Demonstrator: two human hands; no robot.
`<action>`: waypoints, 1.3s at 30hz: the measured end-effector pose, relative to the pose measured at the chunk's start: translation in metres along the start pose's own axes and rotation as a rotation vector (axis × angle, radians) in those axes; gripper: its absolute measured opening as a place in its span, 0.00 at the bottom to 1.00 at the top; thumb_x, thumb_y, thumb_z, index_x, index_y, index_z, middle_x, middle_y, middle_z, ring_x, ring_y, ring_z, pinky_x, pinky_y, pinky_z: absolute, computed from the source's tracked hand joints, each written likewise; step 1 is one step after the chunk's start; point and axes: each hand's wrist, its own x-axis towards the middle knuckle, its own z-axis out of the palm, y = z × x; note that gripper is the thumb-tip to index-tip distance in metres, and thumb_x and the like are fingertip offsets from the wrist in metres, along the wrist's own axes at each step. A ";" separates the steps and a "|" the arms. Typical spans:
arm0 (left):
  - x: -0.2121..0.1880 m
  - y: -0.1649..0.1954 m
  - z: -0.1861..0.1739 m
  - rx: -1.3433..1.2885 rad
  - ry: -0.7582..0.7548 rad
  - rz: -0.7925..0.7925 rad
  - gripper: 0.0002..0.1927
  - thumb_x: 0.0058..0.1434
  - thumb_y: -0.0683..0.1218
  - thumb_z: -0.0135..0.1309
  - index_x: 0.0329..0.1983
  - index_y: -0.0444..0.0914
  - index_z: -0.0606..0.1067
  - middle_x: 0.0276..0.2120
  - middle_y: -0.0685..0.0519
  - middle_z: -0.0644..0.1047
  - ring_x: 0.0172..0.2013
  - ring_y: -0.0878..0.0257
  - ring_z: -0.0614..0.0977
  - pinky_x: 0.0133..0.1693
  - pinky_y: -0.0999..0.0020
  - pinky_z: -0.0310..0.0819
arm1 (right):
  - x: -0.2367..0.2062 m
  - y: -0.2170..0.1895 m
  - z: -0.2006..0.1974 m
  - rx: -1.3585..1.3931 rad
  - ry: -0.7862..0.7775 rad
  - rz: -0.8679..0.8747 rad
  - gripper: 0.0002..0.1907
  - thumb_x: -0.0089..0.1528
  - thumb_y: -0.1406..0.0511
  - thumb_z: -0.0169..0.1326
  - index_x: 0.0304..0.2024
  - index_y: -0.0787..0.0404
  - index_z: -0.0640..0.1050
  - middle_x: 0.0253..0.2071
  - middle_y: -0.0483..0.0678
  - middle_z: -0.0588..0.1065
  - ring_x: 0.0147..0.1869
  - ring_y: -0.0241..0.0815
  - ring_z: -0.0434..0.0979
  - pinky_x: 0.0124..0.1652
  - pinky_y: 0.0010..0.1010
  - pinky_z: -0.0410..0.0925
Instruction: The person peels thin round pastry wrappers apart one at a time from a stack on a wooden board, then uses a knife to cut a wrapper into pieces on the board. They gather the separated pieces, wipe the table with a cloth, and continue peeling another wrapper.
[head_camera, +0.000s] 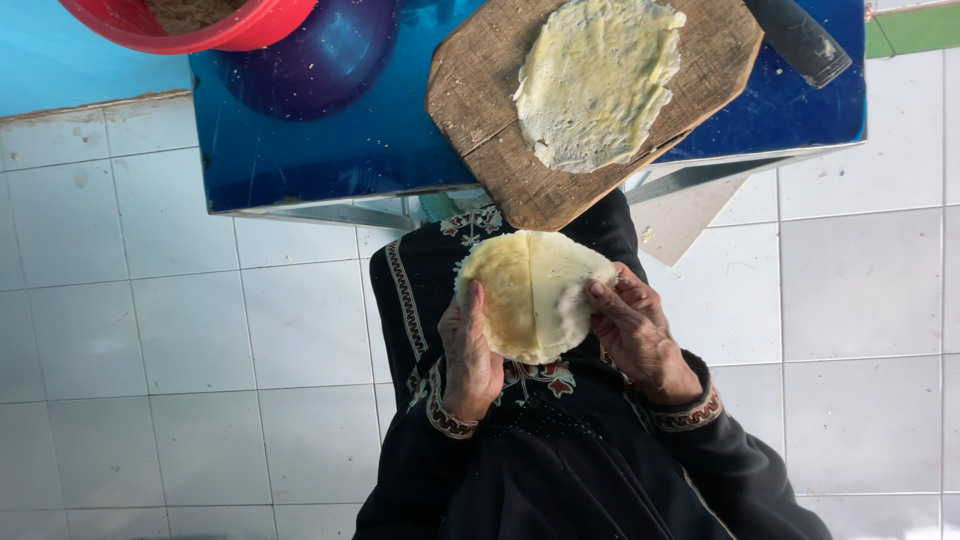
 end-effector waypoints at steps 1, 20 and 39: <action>0.001 0.000 -0.002 -0.010 -0.004 0.008 0.25 0.67 0.56 0.56 0.57 0.32 0.75 0.51 0.49 0.80 0.49 0.61 0.82 0.49 0.64 0.80 | -0.003 -0.004 -0.003 0.011 -0.008 -0.022 0.08 0.70 0.69 0.51 0.52 0.65 0.75 0.46 0.52 0.80 0.49 0.42 0.83 0.49 0.36 0.77; 0.008 0.026 -0.032 0.048 0.149 -0.025 0.24 0.65 0.56 0.55 0.55 0.34 0.72 0.49 0.51 0.79 0.50 0.61 0.82 0.51 0.58 0.81 | 0.026 -0.215 0.079 -1.146 0.024 -1.146 0.09 0.73 0.75 0.52 0.55 0.70 0.70 0.51 0.53 0.76 0.54 0.42 0.81 0.51 0.36 0.78; 0.006 0.014 -0.043 0.097 0.169 -0.094 0.23 0.64 0.57 0.55 0.49 0.33 0.76 0.45 0.49 0.79 0.48 0.59 0.82 0.51 0.54 0.80 | 0.078 -0.143 0.104 -2.098 -0.195 -1.340 0.21 0.57 0.65 0.68 0.53 0.61 0.82 0.50 0.49 0.78 0.56 0.49 0.74 0.53 0.43 0.66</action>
